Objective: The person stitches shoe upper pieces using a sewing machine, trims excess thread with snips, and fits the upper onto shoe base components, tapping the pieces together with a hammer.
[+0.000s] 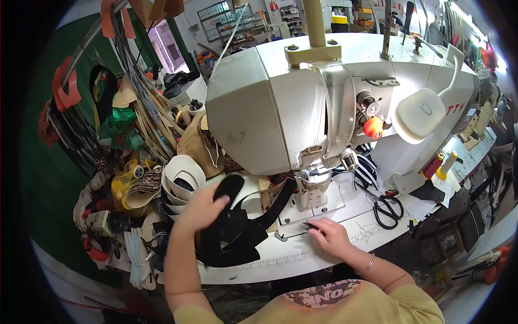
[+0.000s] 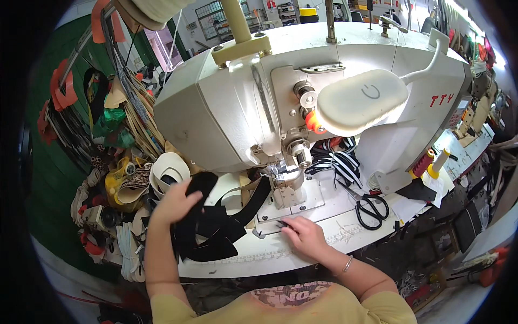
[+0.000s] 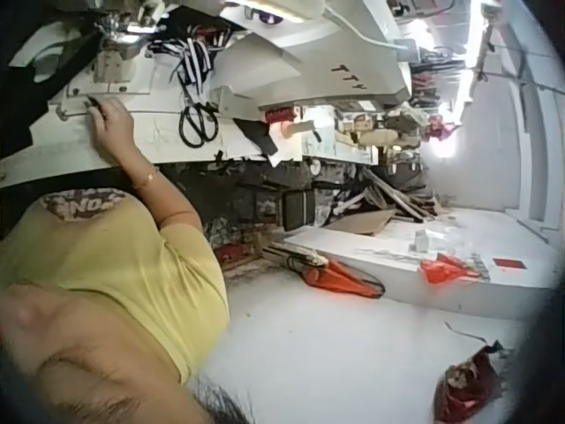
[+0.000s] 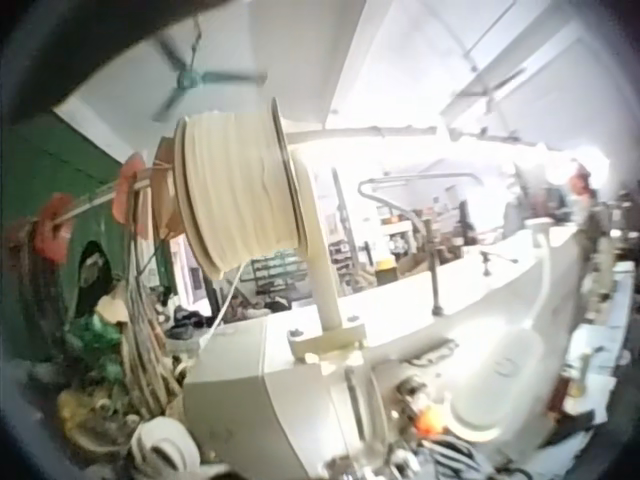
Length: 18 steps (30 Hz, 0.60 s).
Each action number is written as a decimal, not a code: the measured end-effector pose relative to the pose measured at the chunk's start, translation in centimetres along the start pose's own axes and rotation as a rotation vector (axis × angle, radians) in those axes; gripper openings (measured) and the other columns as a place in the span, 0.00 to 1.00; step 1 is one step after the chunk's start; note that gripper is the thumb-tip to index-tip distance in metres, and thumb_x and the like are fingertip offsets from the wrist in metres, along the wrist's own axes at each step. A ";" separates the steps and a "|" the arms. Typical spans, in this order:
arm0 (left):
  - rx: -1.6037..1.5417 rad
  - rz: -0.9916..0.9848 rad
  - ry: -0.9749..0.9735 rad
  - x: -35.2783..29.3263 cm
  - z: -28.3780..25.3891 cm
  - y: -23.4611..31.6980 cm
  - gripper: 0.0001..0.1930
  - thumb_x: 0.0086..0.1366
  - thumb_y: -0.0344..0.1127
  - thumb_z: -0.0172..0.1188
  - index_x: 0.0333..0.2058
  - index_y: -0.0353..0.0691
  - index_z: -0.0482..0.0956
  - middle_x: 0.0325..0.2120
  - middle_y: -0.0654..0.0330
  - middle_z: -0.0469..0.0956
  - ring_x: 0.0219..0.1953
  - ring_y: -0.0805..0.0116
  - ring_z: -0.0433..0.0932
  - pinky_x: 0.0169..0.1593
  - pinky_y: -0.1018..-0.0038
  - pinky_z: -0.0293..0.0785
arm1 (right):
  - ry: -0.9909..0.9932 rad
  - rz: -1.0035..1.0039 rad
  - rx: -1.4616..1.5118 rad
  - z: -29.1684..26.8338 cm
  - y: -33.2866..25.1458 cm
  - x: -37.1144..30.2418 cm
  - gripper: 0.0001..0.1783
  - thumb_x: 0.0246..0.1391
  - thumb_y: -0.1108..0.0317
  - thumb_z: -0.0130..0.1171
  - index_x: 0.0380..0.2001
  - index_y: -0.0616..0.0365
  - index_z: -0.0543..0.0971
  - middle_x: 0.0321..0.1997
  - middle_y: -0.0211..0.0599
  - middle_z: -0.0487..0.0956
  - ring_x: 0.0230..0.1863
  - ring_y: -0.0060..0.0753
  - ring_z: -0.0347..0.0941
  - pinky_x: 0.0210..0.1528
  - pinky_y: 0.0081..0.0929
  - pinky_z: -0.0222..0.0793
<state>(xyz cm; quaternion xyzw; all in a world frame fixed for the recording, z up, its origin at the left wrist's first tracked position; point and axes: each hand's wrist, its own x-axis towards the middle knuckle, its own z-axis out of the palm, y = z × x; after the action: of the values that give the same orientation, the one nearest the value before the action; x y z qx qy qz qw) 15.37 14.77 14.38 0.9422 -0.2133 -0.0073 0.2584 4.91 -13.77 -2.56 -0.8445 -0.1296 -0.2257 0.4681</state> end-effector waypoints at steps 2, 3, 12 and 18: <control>0.007 -0.055 -0.056 2.1 -1.5 1.0 0.16 0.57 0.30 0.56 0.44 0.31 0.74 0.30 0.54 0.80 0.33 0.70 0.77 0.40 0.74 0.71 | -0.138 -0.042 -0.133 0.2 0.3 -0.5 0.15 0.49 0.63 0.62 0.41 0.56 0.79 0.35 0.37 0.78 0.31 0.38 0.75 0.31 0.29 0.72; -0.026 -0.054 -0.064 3.0 -1.4 0.3 0.16 0.57 0.30 0.57 0.44 0.31 0.74 0.30 0.56 0.80 0.33 0.71 0.76 0.40 0.74 0.71 | -0.188 -0.058 -0.097 0.2 -0.4 0.1 0.17 0.47 0.63 0.62 0.41 0.53 0.78 0.41 0.35 0.76 0.36 0.37 0.75 0.32 0.29 0.73; -0.083 -0.004 0.219 -4.9 -2.1 0.9 0.14 0.58 0.30 0.58 0.42 0.30 0.75 0.31 0.53 0.79 0.34 0.65 0.76 0.41 0.72 0.71 | -0.313 -0.549 -0.683 6.0 -0.3 9.9 0.12 0.41 0.68 0.58 0.33 0.59 0.76 0.35 0.37 0.72 0.36 0.38 0.70 0.33 0.28 0.70; 0.543 0.328 0.962 -11.3 -3.7 1.6 0.11 0.55 0.35 0.60 0.38 0.43 0.79 0.39 0.58 0.78 0.44 0.55 0.74 0.52 0.60 0.66 | -0.334 -0.146 -0.431 4.4 -6.2 15.4 0.09 0.48 0.72 0.51 0.33 0.61 0.76 0.35 0.53 0.77 0.35 0.52 0.76 0.34 0.41 0.73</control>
<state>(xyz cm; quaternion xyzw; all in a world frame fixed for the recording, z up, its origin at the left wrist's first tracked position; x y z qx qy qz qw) 4.95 19.95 17.30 0.8266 -0.2092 0.5174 0.0728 16.71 -6.60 7.73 -0.9385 -0.2143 -0.1389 0.2326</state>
